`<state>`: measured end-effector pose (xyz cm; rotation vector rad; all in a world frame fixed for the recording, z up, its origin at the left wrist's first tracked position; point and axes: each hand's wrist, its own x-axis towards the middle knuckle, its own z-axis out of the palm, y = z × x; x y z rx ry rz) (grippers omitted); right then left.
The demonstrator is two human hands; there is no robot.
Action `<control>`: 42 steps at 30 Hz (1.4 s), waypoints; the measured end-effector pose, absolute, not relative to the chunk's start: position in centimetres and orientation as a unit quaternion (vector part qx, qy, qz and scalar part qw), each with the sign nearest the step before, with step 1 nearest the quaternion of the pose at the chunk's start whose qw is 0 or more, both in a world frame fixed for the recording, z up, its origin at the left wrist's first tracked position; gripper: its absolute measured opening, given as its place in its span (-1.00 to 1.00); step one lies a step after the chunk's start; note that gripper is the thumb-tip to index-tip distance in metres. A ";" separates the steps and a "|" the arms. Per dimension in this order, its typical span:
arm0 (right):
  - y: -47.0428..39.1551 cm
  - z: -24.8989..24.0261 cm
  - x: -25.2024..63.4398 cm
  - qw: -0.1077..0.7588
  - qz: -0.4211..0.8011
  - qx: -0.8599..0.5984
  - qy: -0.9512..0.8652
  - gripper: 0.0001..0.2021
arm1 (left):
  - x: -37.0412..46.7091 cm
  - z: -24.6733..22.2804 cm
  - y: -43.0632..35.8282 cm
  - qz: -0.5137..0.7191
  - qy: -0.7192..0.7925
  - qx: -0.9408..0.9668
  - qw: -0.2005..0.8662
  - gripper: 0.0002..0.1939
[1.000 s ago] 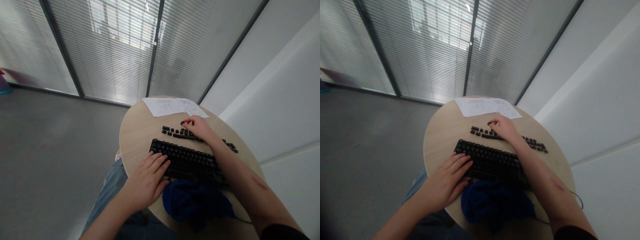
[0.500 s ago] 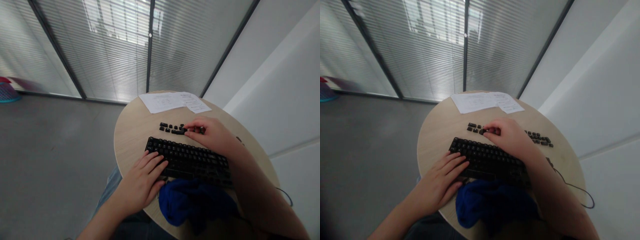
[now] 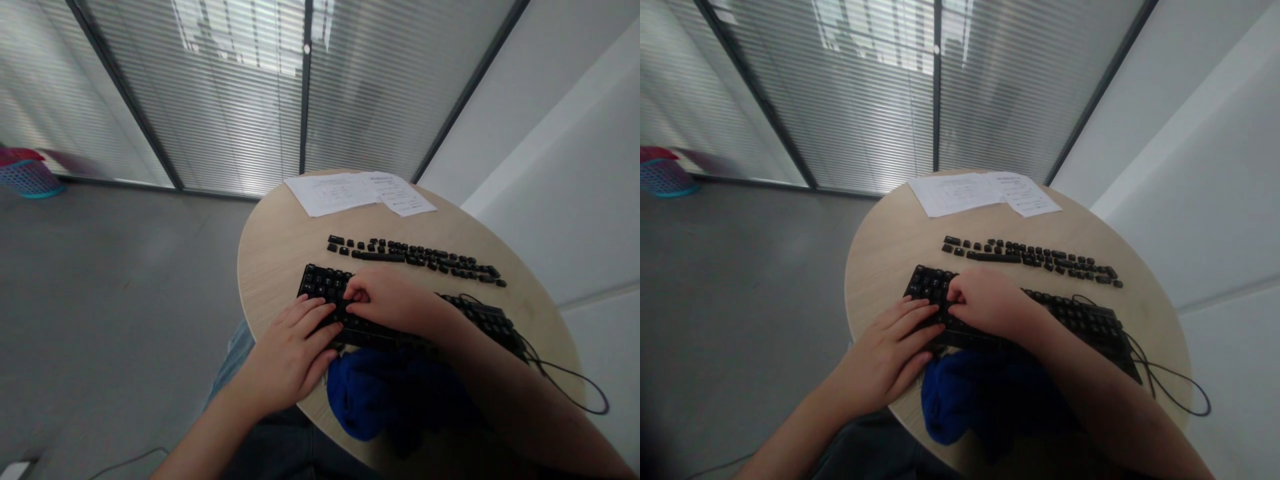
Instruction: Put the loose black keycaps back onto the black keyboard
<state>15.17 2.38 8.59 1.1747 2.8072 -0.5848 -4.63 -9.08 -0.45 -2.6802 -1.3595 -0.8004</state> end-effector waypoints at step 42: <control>6.3 10.0 18.0 -0.088 -0.188 0.429 0.879 -0.80 | -3.8 0.0 -7.0 -0.223 -0.480 -0.847 0.043 -0.59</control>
